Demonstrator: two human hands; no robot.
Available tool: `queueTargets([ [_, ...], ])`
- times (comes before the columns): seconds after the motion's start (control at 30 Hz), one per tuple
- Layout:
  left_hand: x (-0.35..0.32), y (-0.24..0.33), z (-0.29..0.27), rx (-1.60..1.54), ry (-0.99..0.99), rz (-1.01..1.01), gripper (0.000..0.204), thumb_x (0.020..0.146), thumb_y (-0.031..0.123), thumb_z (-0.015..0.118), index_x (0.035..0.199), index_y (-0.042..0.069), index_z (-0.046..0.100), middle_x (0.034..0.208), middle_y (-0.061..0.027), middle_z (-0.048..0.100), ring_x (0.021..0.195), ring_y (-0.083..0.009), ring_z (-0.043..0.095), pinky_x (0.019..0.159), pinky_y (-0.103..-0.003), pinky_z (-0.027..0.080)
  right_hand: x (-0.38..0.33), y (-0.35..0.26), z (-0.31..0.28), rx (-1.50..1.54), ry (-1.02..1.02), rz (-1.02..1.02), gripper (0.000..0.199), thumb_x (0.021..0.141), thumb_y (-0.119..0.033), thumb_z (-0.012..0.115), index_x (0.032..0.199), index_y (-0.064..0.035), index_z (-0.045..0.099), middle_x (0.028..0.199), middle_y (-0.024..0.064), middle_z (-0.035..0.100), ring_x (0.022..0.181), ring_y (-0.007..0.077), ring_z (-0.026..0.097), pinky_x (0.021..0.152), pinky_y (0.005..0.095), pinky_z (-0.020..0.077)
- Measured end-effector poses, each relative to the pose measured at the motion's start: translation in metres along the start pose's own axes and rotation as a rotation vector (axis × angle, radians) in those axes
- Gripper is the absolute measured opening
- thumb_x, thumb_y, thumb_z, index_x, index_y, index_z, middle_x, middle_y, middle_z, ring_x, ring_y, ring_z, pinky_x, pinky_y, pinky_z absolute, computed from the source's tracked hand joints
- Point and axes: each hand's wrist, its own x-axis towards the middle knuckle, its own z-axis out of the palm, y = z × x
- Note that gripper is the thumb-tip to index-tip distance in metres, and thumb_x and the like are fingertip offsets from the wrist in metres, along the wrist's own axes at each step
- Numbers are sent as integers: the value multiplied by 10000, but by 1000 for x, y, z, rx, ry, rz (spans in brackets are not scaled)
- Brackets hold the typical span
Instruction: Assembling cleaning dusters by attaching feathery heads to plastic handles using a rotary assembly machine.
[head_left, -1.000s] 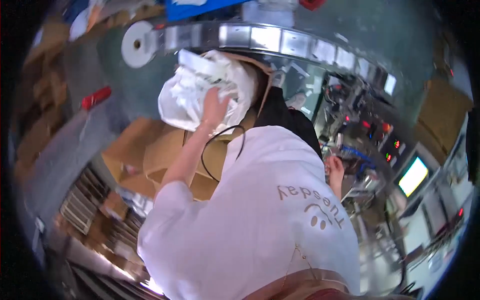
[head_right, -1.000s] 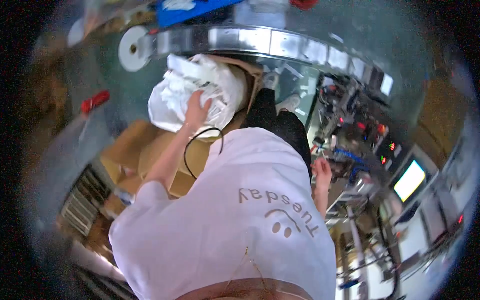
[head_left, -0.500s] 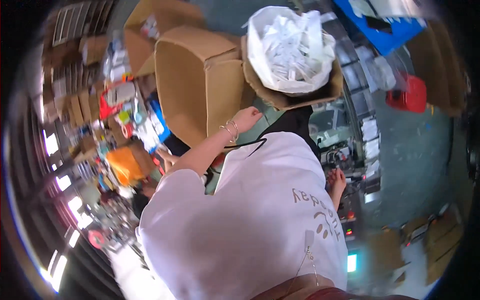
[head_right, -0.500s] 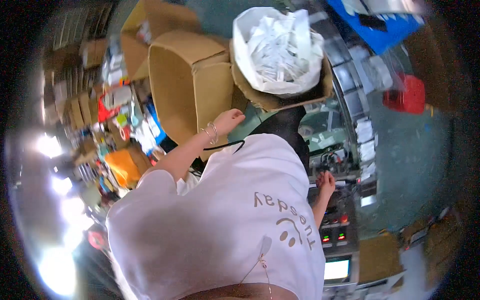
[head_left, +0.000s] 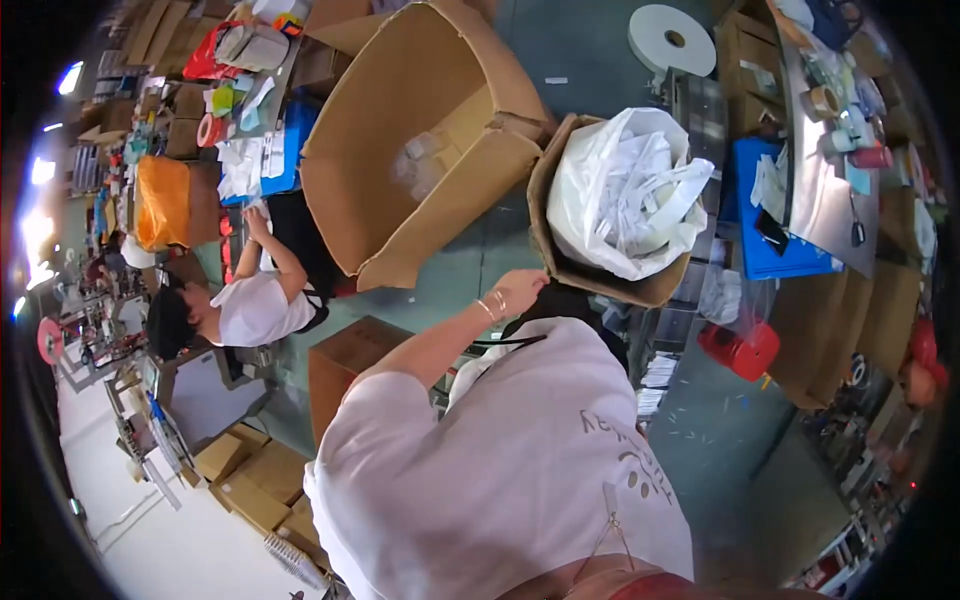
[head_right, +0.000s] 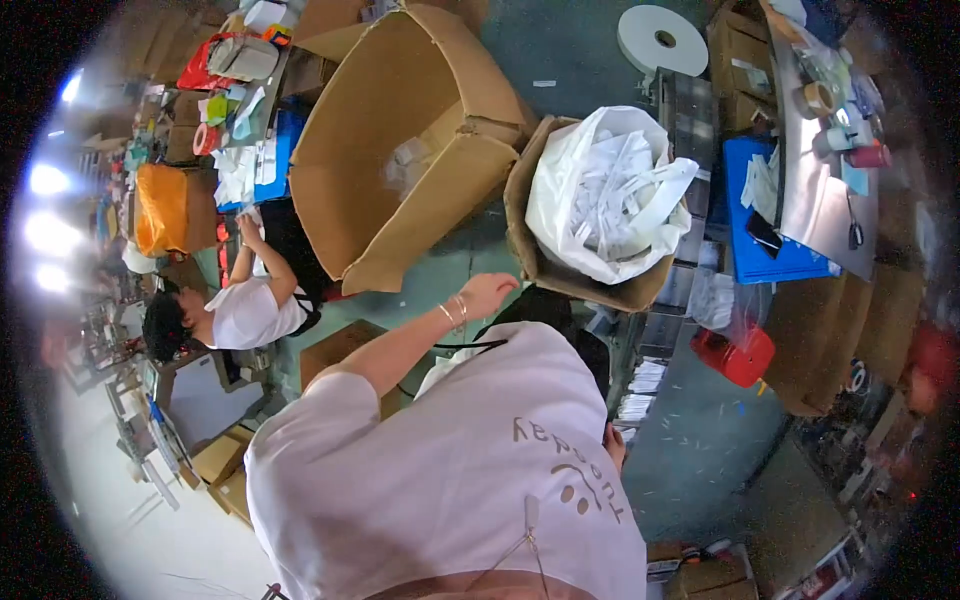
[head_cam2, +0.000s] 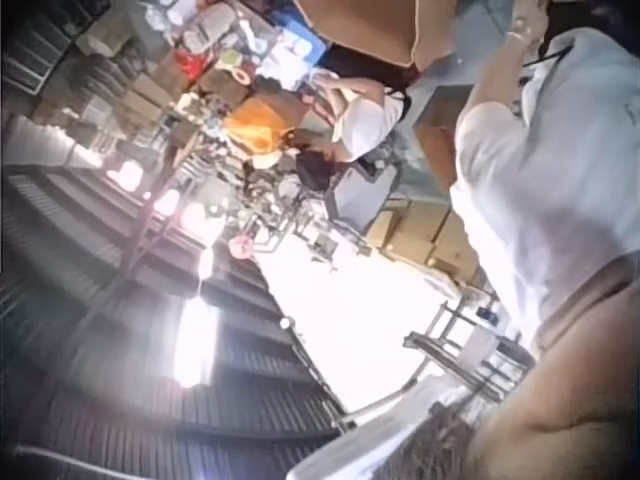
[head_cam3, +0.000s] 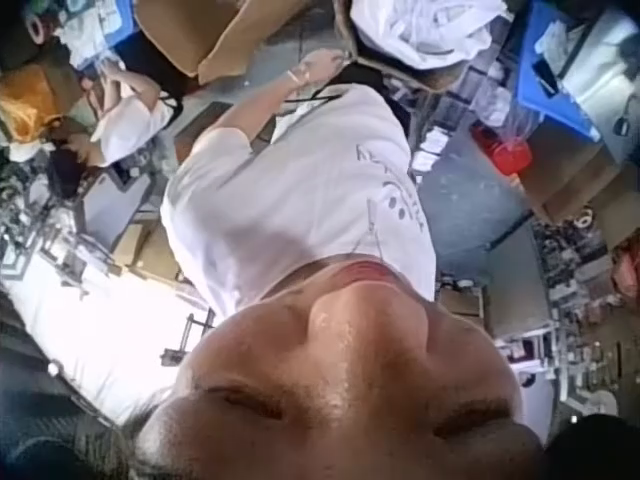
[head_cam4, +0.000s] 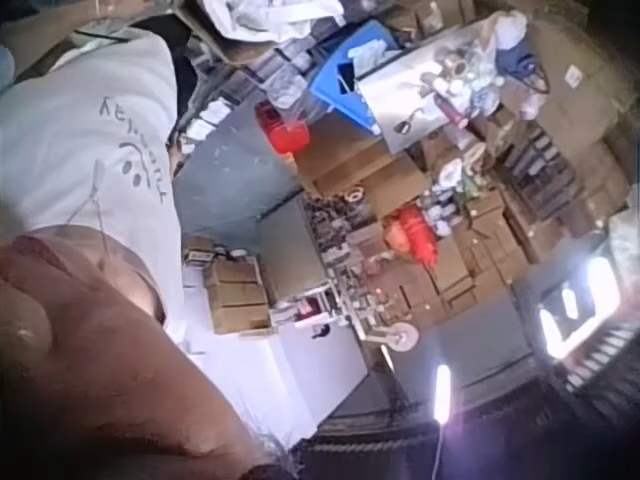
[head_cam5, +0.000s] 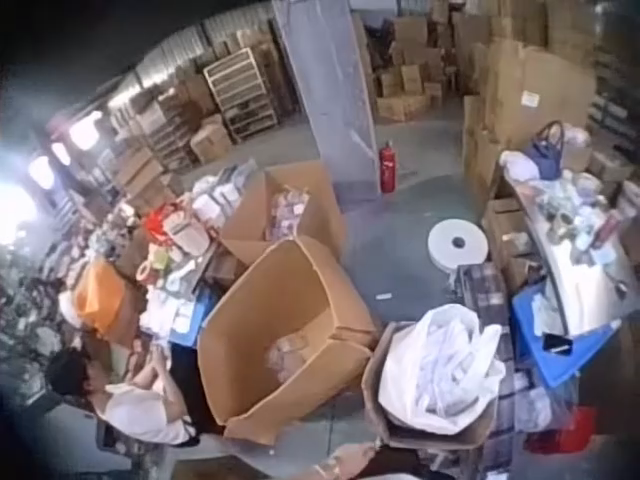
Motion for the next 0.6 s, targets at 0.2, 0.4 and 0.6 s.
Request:
queueTargets([
  [0.2, -21, -69, 14, 144, 120, 28, 376, 866, 228, 458, 1208, 81, 504, 929, -226, 628, 868, -392, 609, 731, -481, 485, 54, -62, 65, -362, -71, -125, 419, 882, -354, 624, 1069, 20, 600, 873, 149, 659, 808, 247, 626, 677, 352, 486],
  [0.4, -19, -35, 8, 75, -136, -170, 423, 857, 337, 490, 1134, 32, 588, 1095, -223, 619, 1003, -390, 587, 904, -446, 447, 108, -106, 90, -731, -135, -245, 456, 884, -376, 606, 1100, 26, 599, 922, 178, 665, 874, 275, 630, 753, 367, 492],
  [0.6, 25, 27, 11, 154, 17, -154, 364, 870, 318, 484, 1055, 28, 605, 1027, -215, 637, 991, -383, 591, 883, -439, 455, 157, -101, 35, -866, -106, -341, 570, 843, -491, 610, 1077, 28, 646, 987, 190, 677, 945, 274, 631, 823, 369, 477],
])
